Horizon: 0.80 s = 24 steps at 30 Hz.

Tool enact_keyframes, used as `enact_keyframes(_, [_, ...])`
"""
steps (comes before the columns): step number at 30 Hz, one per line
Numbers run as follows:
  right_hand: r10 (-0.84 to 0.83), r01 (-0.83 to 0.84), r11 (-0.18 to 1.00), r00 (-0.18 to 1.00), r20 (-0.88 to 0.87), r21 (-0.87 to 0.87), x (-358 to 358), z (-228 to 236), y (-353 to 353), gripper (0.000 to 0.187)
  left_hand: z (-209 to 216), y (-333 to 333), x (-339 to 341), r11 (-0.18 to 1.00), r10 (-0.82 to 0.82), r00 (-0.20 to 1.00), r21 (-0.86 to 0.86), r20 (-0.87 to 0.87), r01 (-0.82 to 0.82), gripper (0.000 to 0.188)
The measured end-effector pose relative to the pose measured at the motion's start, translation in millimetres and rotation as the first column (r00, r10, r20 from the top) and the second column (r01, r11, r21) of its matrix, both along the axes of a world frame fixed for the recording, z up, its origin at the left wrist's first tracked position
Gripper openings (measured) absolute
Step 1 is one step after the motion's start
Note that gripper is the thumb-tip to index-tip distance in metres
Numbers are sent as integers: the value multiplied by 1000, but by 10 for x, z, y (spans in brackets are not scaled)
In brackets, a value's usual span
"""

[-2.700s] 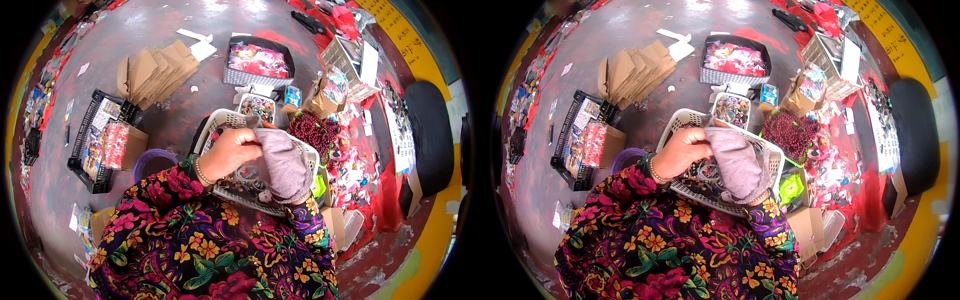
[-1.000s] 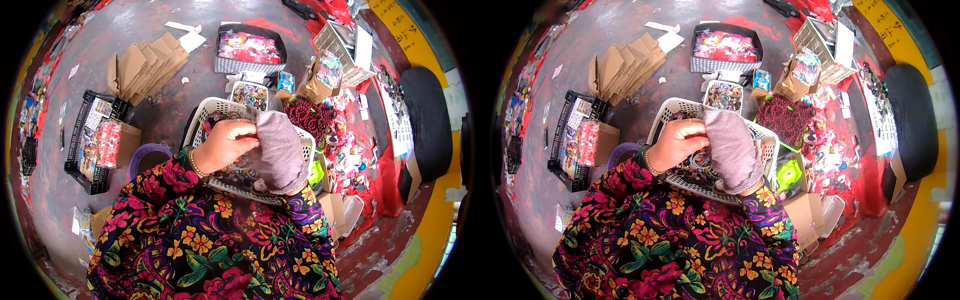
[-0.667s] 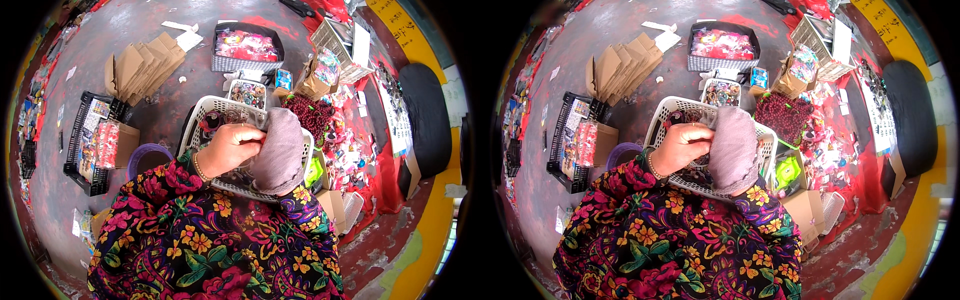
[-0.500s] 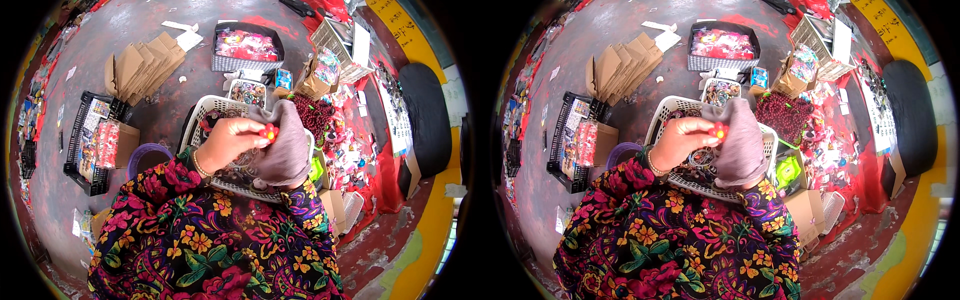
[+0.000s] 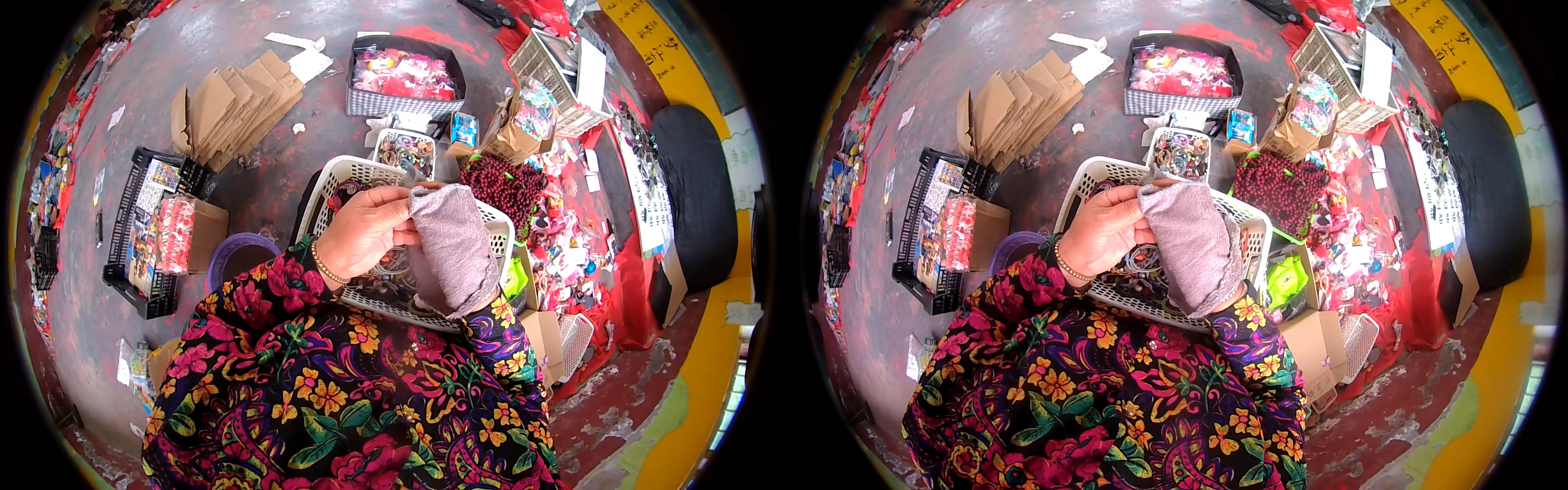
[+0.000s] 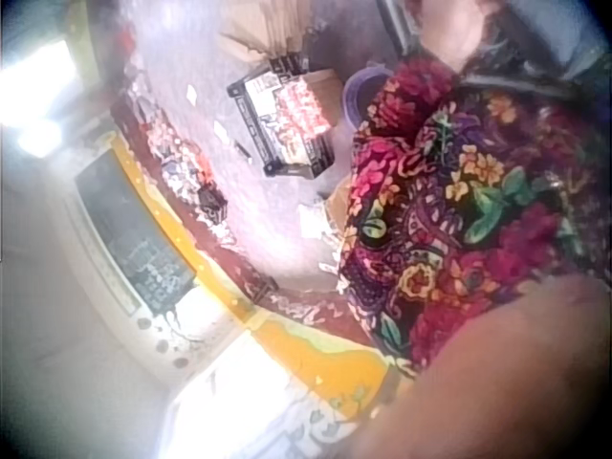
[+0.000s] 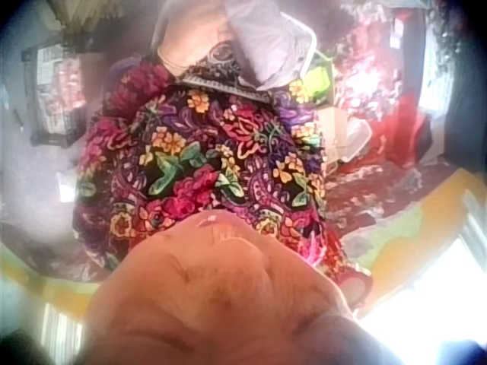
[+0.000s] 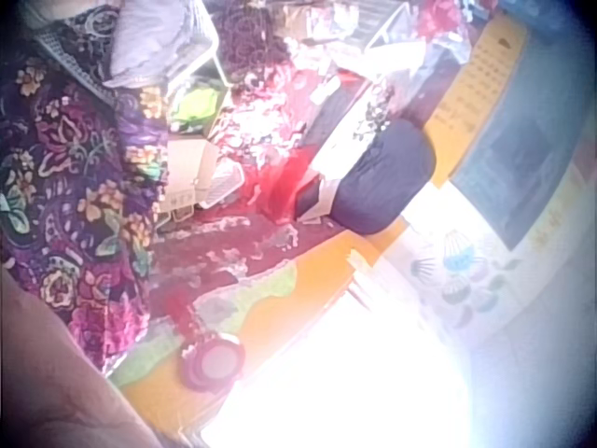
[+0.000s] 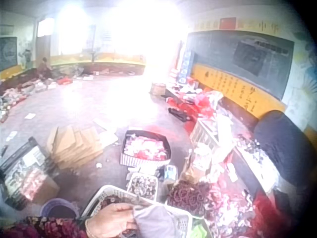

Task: The person sits on the floor and wipes small jewelry items, including rings and earrings, with a cloth. They pick up each item from a white plastic basket, rub it with the cloth, and place it back into the basket.

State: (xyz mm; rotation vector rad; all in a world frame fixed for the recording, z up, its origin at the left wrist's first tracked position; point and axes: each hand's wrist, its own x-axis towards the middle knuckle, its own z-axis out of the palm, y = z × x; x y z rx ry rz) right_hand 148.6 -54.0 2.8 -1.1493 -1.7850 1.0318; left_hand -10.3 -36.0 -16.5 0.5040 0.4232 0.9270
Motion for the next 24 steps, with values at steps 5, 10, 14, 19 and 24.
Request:
enact_keyframes(5, [-129, 129, 991, 991, 22, -21, -8, -343, -91, 32, -105, -4, -31, 996, -74, 997, 56, 23, 73, 22])
enact_keyframes(10, [-228, 162, 940, 953, 201, 299, -26, -37, -43, 29, -38, -42, -4, 988, -109, 978, 88, -178, 126, 24])
enact_keyframes(14, [-175, 176, 984, 984, 7, -4, 91, -70, 78, 14, 101, -23, 2, 995, -80, 983, 46, -165, 89, 25])
enact_keyframes(19, [-144, 73, 969, 943, -300, -237, -30, 74, 59, 39, 89, 22, -20, 1000, 20, 1000, 18, -19, -20, 23])
enact_keyframes(24, [-140, 8, 950, 904, -404, -311, -44, -111, 49, 30, -28, 4, -18, 998, -66, 979, -4, 193, 68, 13])
